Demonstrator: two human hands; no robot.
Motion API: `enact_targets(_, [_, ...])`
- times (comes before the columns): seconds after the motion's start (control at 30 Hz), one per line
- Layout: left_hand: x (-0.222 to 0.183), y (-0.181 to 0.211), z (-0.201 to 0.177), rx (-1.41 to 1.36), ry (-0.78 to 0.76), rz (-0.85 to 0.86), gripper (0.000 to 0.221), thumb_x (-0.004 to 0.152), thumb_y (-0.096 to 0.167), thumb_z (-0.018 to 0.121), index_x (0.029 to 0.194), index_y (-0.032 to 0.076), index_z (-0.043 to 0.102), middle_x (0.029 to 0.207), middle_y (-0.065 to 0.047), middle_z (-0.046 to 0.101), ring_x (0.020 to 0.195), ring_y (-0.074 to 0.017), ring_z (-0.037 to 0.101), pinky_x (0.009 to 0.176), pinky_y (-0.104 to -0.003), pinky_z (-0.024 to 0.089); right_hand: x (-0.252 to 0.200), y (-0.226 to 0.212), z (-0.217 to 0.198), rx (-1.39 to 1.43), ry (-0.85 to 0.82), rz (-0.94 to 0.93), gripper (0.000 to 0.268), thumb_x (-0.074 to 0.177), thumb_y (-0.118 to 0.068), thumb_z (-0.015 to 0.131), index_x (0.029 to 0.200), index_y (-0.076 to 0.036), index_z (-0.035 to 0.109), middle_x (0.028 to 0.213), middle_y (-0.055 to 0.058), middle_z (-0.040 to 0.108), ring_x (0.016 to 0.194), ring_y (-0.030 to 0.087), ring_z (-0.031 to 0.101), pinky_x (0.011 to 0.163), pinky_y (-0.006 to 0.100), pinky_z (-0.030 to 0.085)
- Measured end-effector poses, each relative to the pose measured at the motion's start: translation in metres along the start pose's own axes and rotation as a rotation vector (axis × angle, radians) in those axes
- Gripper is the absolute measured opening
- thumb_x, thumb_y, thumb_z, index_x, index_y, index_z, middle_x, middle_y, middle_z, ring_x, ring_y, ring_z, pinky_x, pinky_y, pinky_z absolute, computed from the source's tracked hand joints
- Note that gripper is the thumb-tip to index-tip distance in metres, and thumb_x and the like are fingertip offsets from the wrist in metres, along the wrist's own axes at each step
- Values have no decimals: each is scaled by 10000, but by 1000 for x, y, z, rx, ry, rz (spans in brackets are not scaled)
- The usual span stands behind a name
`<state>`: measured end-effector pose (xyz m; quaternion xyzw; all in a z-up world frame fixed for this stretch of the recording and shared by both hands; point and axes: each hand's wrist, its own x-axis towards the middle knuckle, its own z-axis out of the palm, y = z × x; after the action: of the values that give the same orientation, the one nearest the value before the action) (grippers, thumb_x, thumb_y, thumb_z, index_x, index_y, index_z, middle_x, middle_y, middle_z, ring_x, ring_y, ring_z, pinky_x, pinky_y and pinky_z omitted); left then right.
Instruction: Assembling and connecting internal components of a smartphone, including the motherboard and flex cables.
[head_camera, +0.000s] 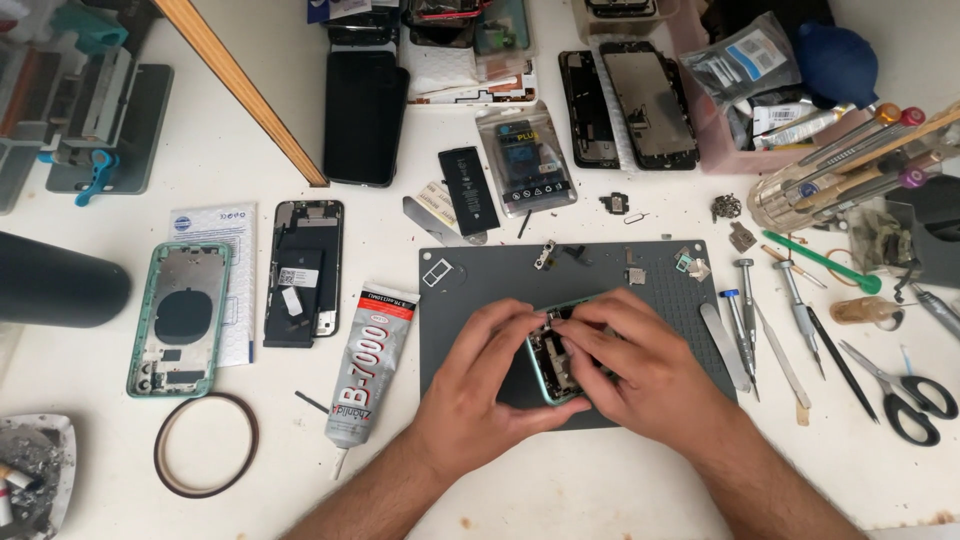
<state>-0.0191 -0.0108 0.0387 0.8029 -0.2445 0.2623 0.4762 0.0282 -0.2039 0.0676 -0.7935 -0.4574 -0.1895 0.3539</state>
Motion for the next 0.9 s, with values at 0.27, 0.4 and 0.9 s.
enact_targets(0.27, [-2,-13,-10,48,-122,6,613,828,262,900,1261,-40,589,1260,-181,509,1157,-306,631,1040,-388,559,-4,5,8,-50,-64,60,263,889,53,596,1129,-9,685,1032,104,582,865,264,562,783,352,515])
enact_targets(0.4, [-8,-19,-12,112,-228,-81,689,781,255,917,1320,7,565,1294,-144,496,1094,-266,644,969,-376,558,-2,5,11,-25,-80,36,251,896,36,597,1135,18,673,1049,122,577,880,284,567,806,372,527])
enact_targets(0.9, [-17,-42,-9,333,-411,-78,737,754,384,914,1310,3,617,1264,-224,515,1176,-398,520,996,-496,486,-38,38,-72,-391,2,473,314,880,-53,696,1180,-93,779,1167,99,727,1072,242,672,1022,385,532])
